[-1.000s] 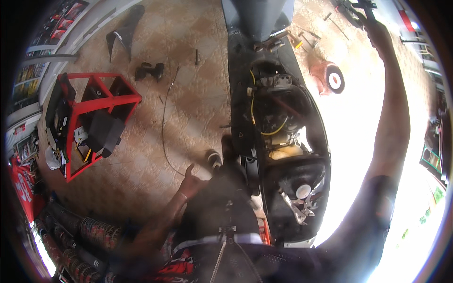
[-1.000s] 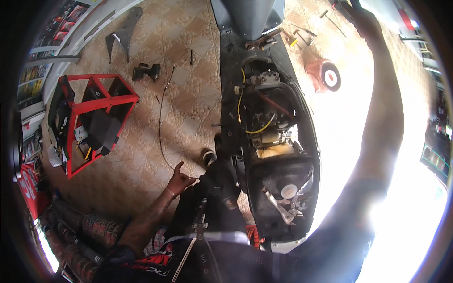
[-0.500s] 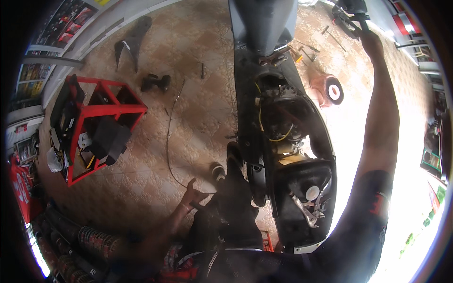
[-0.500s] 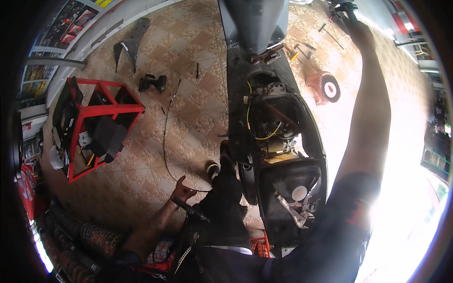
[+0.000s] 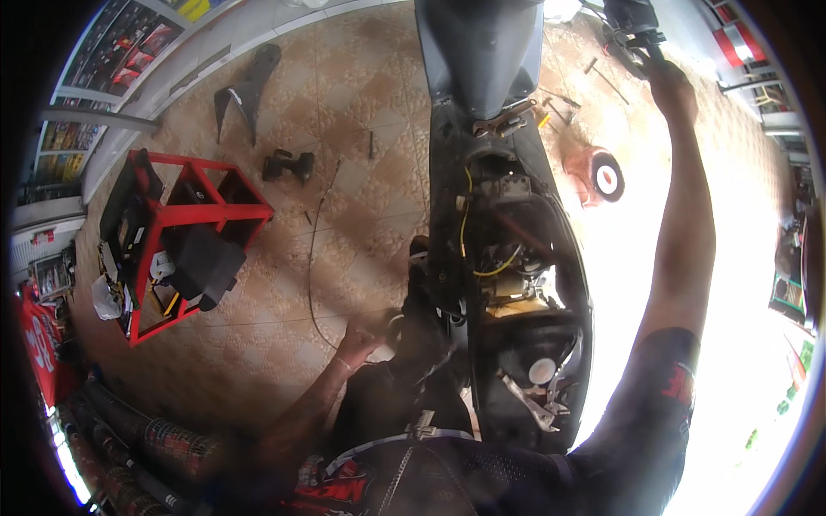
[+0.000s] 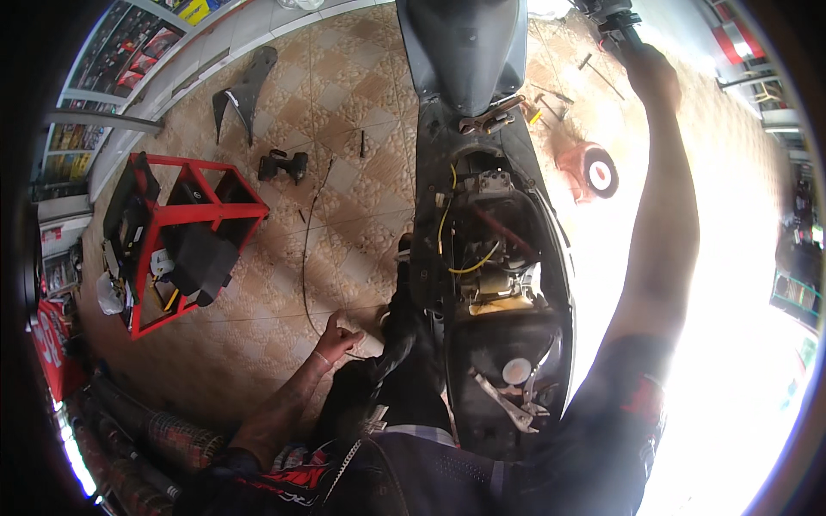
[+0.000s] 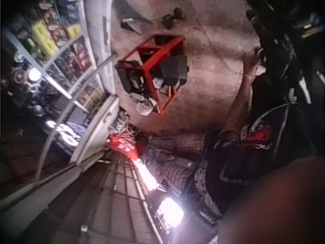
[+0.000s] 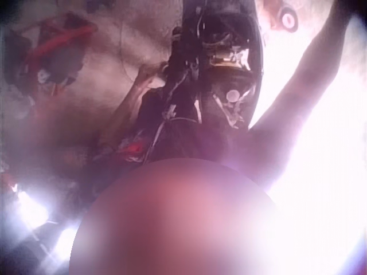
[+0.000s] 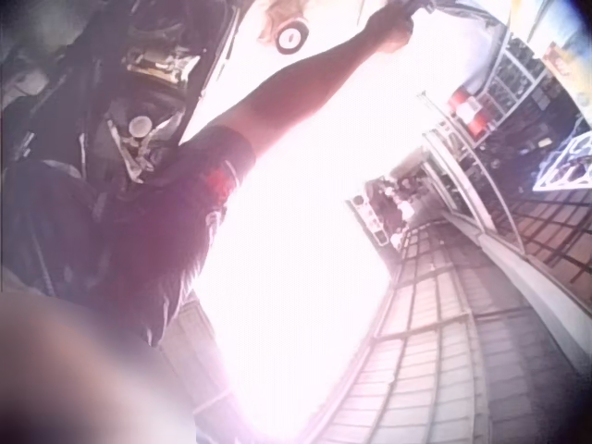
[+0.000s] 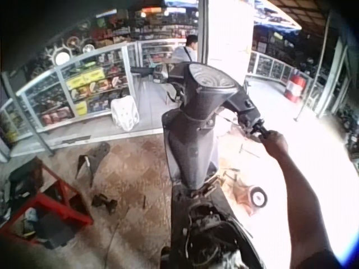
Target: The person kneels beside a scooter with its seat removed and uses a screwdriver to work on the internal components under the seat. They then use a small stick to probe the area and continue adjusting parts with their hands.
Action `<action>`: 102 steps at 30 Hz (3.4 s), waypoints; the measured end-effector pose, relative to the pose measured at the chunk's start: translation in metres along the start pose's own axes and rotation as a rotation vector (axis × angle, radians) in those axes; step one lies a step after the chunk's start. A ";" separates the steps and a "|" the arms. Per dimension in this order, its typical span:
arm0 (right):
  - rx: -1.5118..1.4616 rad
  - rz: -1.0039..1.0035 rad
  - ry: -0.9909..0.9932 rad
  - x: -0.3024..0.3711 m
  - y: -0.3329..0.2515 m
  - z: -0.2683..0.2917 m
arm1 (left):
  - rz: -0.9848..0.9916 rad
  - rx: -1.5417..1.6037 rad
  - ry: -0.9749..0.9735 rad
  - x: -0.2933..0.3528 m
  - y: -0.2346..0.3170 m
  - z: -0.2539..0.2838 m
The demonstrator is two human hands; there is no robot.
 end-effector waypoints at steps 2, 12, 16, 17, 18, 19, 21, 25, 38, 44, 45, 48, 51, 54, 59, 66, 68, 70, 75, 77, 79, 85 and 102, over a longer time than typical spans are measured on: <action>-0.008 0.118 -0.095 0.000 0.003 -0.007 | -0.020 0.066 -0.043 0.006 0.002 0.003; 0.095 -0.095 -0.130 0.001 0.051 -0.020 | 0.224 -0.023 -0.096 0.029 -0.026 0.012; 0.089 -0.013 -0.132 -0.006 0.044 -0.014 | 0.109 0.024 -0.110 0.040 -0.004 0.009; 0.163 0.067 -0.137 -0.005 0.042 -0.014 | 0.102 0.051 -0.107 0.041 0.002 0.007; 0.212 0.128 -0.136 -0.004 0.041 -0.013 | 0.092 0.016 -0.111 0.041 0.008 0.005; 0.176 0.123 -0.090 -0.002 0.042 -0.013 | 0.083 -0.030 -0.105 0.038 0.015 0.005; -0.044 0.152 -0.026 0.004 0.042 -0.014 | 0.122 -0.111 -0.086 0.031 0.024 0.002; -0.557 -0.231 -0.114 0.013 0.050 -0.021 | 0.026 -0.079 -0.101 0.019 0.033 -0.011; -0.465 -0.070 -0.106 0.009 0.053 -0.025 | 0.015 0.147 -0.263 -0.014 -0.018 -0.046; -0.285 -0.099 -0.092 -0.003 0.068 -0.032 | -0.288 -0.366 -0.154 -0.003 -0.002 -0.051; -0.200 -0.097 -0.068 -0.003 0.068 -0.031 | -0.252 -0.330 -0.166 -0.001 0.000 -0.051; -0.010 -0.057 0.041 0.000 0.060 -0.029 | -0.084 -0.060 -0.208 0.006 0.001 -0.050; 0.014 -0.006 0.095 0.009 0.050 -0.025 | -0.010 -0.071 -0.228 0.011 0.004 -0.049; -0.006 0.016 0.034 0.012 0.036 -0.019 | 0.009 -0.094 -0.200 0.009 0.015 -0.045; 0.062 -0.185 -0.010 0.020 0.027 0.002 | -0.026 0.206 -0.385 0.004 0.049 -0.039; 0.084 -0.251 -0.008 0.023 0.045 -0.010 | 0.005 0.159 -0.276 0.012 0.036 -0.022; 0.073 -0.267 -0.028 0.024 0.059 -0.018 | -0.083 0.051 -0.224 0.012 0.030 -0.018; 0.051 -0.289 -0.018 0.022 0.070 -0.020 | 0.116 0.261 -0.246 0.008 0.019 -0.018; -0.001 -0.212 -0.107 0.013 0.074 -0.018 | 0.122 -0.124 -0.151 0.010 0.013 -0.015; -0.012 -0.209 -0.126 0.009 0.074 -0.017 | 0.023 -0.136 -0.156 0.016 0.017 -0.012; -0.092 -0.191 -0.121 0.006 0.076 -0.018 | -0.005 -0.135 -0.160 0.021 0.020 -0.007; -0.095 -0.092 -0.112 0.005 0.085 -0.028 | -0.054 -0.022 -0.173 0.014 0.033 -0.004; 0.209 -0.007 -0.024 0.026 0.018 0.016 | 0.020 0.051 -0.217 0.037 0.065 -0.021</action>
Point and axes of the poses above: each hand's wrist, its own x-axis away from the middle knuckle, its own z-axis out of the back of the hand, y = z × x, the point moved 3 cm from there along -x, towards the middle knuckle, and after that the axes turned 10 degrees about z, right-handed, at the moved point
